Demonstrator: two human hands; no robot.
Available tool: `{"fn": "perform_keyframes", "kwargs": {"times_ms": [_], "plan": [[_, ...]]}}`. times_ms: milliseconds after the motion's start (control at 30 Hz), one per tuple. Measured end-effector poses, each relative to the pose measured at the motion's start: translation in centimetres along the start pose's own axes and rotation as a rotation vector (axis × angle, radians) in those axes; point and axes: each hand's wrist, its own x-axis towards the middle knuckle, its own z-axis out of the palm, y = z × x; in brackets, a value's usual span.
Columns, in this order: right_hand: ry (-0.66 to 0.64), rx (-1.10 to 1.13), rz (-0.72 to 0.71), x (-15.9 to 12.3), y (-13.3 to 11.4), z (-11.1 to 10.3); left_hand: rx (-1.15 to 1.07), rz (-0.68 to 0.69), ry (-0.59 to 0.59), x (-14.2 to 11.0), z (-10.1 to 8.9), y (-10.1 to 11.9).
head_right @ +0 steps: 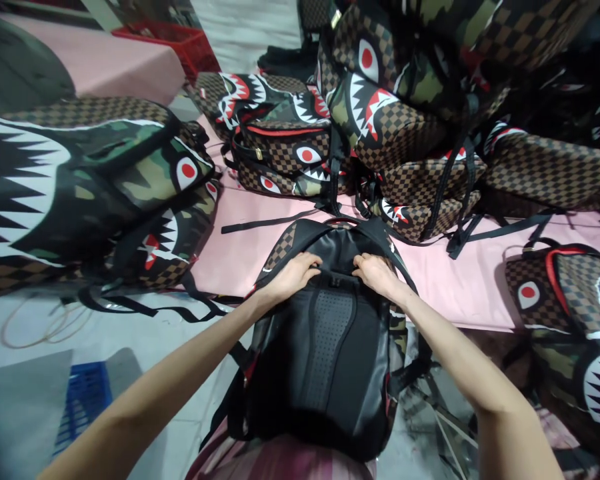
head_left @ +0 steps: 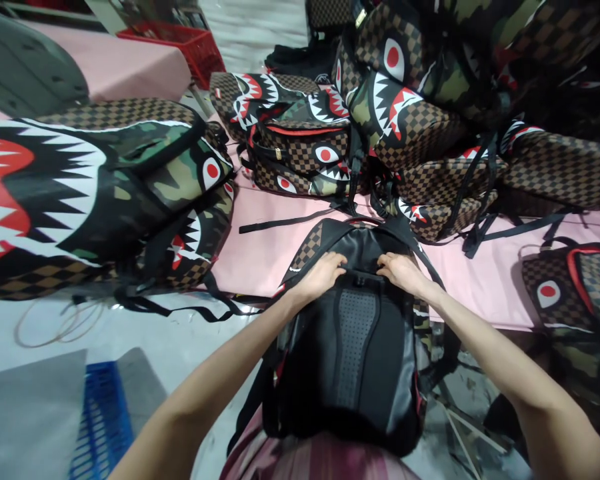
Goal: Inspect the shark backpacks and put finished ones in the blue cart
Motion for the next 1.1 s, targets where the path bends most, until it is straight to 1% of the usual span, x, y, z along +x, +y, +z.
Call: {"fn": "perform_keyframes", "kwargs": {"times_ms": [100, 200, 267, 333, 400, 467, 600, 700, 767, 833, 900, 1100], "plan": [[0.002, 0.163, 0.068, -1.8, -0.4, 0.1, 0.069, 0.091, 0.007, -3.3, 1.7, -0.3], [-0.029, 0.337, 0.164, -3.8, -1.7, 0.2, 0.166, 0.156, -0.007, -7.2, 3.5, 0.8], [-0.079, 0.361, 0.212, -4.4, -2.7, 0.3, 0.218, 0.177, 0.003, -9.0, 4.3, 1.3], [-0.140, 0.352, 0.236, -4.4, -3.4, 0.5, 0.210, 0.200, 0.020, -9.7, 4.9, 1.4], [-0.193, 0.331, 0.235, -3.8, -3.8, 0.8, 0.169, 0.216, 0.024, -9.8, 5.2, 1.2], [-0.216, 0.303, 0.217, -3.2, -4.0, 1.2, 0.145, 0.224, 0.016, -9.6, 5.2, 0.8], [-0.223, 0.246, 0.178, -2.2, -4.4, 2.1, 0.151, 0.231, 0.011, -9.4, 4.9, 0.2], [-0.198, 0.270, 0.155, -2.0, -4.8, 2.5, 0.133, 0.229, 0.000, -9.3, 4.9, 0.2], [-0.161, 0.338, 0.211, -2.0, -5.1, 2.7, 0.101, 0.214, -0.017, -9.2, 5.1, 0.2], [-0.132, 0.417, 0.300, -2.1, -5.1, 2.8, 0.060, 0.190, -0.004, -9.2, 5.4, 0.2], [-0.126, 0.463, 0.333, -2.2, -4.9, 2.7, 0.025, 0.181, 0.016, -9.2, 5.7, 0.1], [-0.203, 0.335, 0.235, -1.7, -4.1, 2.4, 0.015, 0.216, 0.043, -8.9, 5.2, 0.2]]}}
